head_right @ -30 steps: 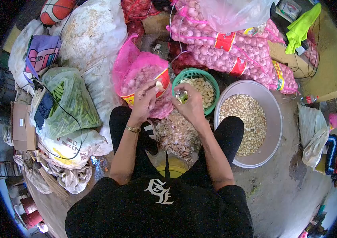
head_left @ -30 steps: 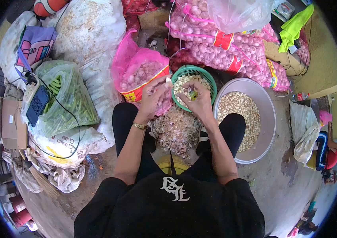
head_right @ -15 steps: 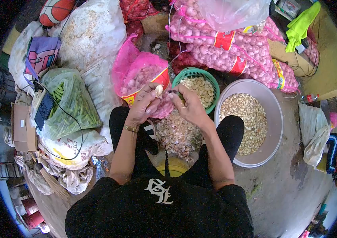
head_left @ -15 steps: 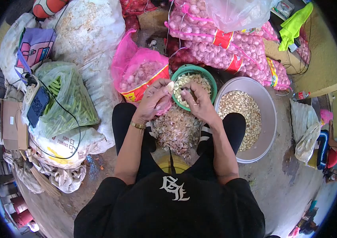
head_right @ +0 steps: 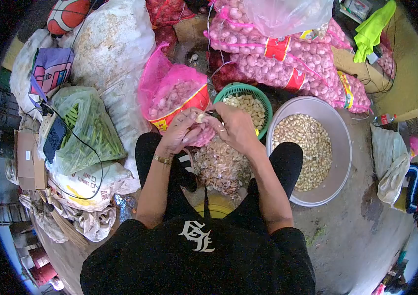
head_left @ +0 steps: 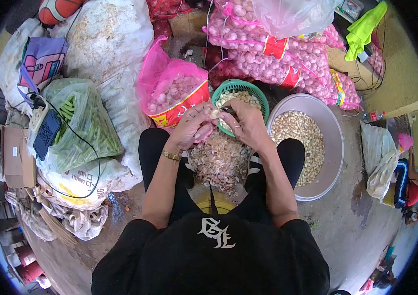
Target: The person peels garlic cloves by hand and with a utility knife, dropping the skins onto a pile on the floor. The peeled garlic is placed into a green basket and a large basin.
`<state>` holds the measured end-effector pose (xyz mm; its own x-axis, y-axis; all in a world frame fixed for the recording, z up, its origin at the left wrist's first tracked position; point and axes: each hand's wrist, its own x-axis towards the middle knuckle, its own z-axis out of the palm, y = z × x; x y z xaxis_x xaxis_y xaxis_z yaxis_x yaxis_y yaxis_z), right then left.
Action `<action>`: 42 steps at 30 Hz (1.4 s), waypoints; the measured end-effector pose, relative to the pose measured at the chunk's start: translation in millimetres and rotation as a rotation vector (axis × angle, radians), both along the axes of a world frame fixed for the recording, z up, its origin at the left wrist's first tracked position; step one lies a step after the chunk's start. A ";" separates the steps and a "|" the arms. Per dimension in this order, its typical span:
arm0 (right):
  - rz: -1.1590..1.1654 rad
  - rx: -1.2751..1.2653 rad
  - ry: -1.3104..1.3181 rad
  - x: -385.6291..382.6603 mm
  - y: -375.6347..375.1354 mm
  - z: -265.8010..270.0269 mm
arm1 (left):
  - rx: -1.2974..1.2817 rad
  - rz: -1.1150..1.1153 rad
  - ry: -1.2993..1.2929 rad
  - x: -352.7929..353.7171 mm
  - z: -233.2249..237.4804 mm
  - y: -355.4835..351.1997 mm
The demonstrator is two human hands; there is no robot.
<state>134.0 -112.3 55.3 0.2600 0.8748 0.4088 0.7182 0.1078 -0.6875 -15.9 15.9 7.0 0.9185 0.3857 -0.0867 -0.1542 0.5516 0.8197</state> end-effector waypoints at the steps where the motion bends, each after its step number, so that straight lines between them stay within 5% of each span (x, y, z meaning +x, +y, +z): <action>1: 0.005 -0.013 -0.026 -0.3 0.3 -0.5 | 0.004 -0.014 0.000 -0.1 -0.2 -0.2; 21: 0.085 -0.117 -0.014 -4.5 3.5 -3.0 | 0.061 -0.107 0.027 -5.0 3.2 5.1; 33: 0.171 -0.081 -0.086 -18.3 -5.3 -6.4 | -0.202 0.191 -0.007 -0.1 7.2 3.5; 35: 0.024 -0.058 0.072 -15.8 -3.8 -3.9 | -0.142 0.128 -0.043 -0.9 7.8 2.1; 42: -0.052 0.066 -0.059 -3.8 4.2 -11.9 | -0.102 -0.001 -0.027 -0.2 2.3 2.0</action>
